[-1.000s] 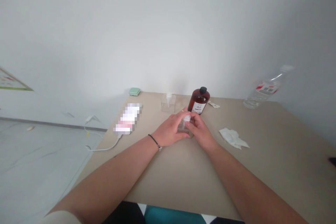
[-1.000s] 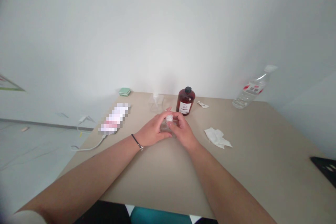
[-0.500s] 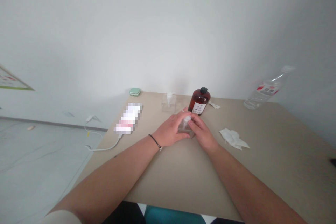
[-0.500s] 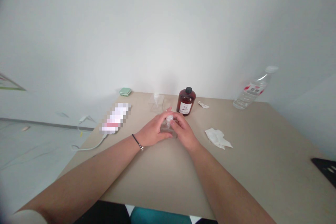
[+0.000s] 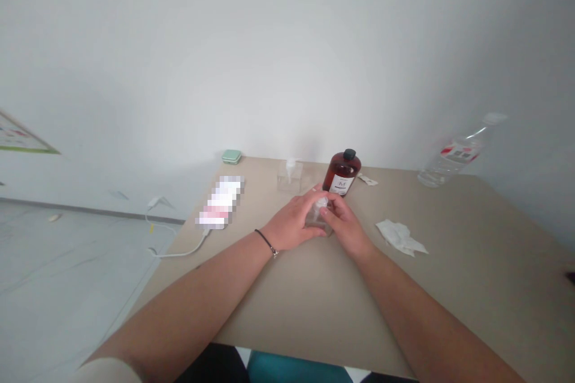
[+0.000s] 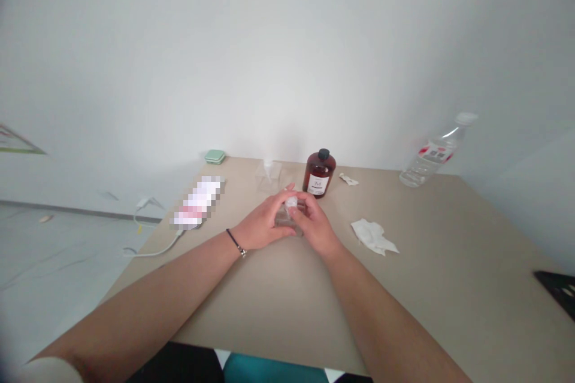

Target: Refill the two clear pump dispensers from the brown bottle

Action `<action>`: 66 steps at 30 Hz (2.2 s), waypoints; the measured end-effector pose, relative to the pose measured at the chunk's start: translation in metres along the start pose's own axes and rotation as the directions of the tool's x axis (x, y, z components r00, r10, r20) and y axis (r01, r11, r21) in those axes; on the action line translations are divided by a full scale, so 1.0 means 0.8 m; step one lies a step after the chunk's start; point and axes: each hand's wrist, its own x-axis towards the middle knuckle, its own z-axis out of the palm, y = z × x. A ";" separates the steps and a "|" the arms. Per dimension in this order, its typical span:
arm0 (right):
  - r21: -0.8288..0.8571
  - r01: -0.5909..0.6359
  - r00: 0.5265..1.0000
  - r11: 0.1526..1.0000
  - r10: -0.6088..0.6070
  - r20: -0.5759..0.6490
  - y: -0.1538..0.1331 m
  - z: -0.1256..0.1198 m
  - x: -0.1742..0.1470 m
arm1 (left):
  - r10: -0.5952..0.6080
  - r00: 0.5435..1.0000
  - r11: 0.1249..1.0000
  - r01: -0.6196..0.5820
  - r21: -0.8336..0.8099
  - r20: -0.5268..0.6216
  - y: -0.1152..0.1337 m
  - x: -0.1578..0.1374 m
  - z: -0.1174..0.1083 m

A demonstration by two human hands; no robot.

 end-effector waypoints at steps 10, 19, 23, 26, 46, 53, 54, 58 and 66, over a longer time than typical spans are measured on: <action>-0.007 0.010 1.000 1.000 -0.010 -0.002 0.003 0.001 0.000 | -0.007 1.000 1.000 0.007 -0.005 -0.004 0.000 0.000 0.000; 0.015 -0.005 1.000 1.000 0.005 0.009 0.002 0.000 -0.001 | 0.002 1.000 1.000 -0.002 -0.012 0.001 0.001 0.001 0.000; -0.040 0.005 1.000 0.999 -0.006 -0.014 0.002 -0.001 -0.001 | 0.009 1.000 1.000 -0.009 0.002 -0.014 0.000 0.000 0.001; -0.006 0.018 1.000 1.000 -0.018 -0.003 0.003 -0.001 0.000 | 0.009 1.000 1.000 -0.009 -0.002 -0.010 0.000 0.001 0.001; -0.008 -0.003 1.000 1.000 0.003 -0.003 -0.002 0.002 -0.002 | -0.003 1.000 1.000 0.003 -0.012 -0.002 -0.001 0.000 0.000; -0.047 -0.009 1.000 0.999 0.009 -0.013 -0.001 0.001 -0.002 | -0.006 1.000 1.000 0.006 -0.002 -0.006 0.001 0.001 0.001; -0.046 -0.005 1.000 0.999 0.004 -0.014 -0.001 0.001 -0.002 | -0.007 1.000 1.000 0.007 -0.006 -0.003 0.001 0.001 0.001; -0.057 0.003 1.000 0.998 -0.004 -0.010 0.000 0.001 0.000 | -0.007 1.000 1.000 0.007 -0.010 -0.001 0.001 0.001 0.001; -0.083 0.013 1.000 0.996 -0.012 0.010 0.000 0.000 -0.002 | -0.008 1.000 1.000 0.007 -0.010 -0.009 0.000 0.001 0.001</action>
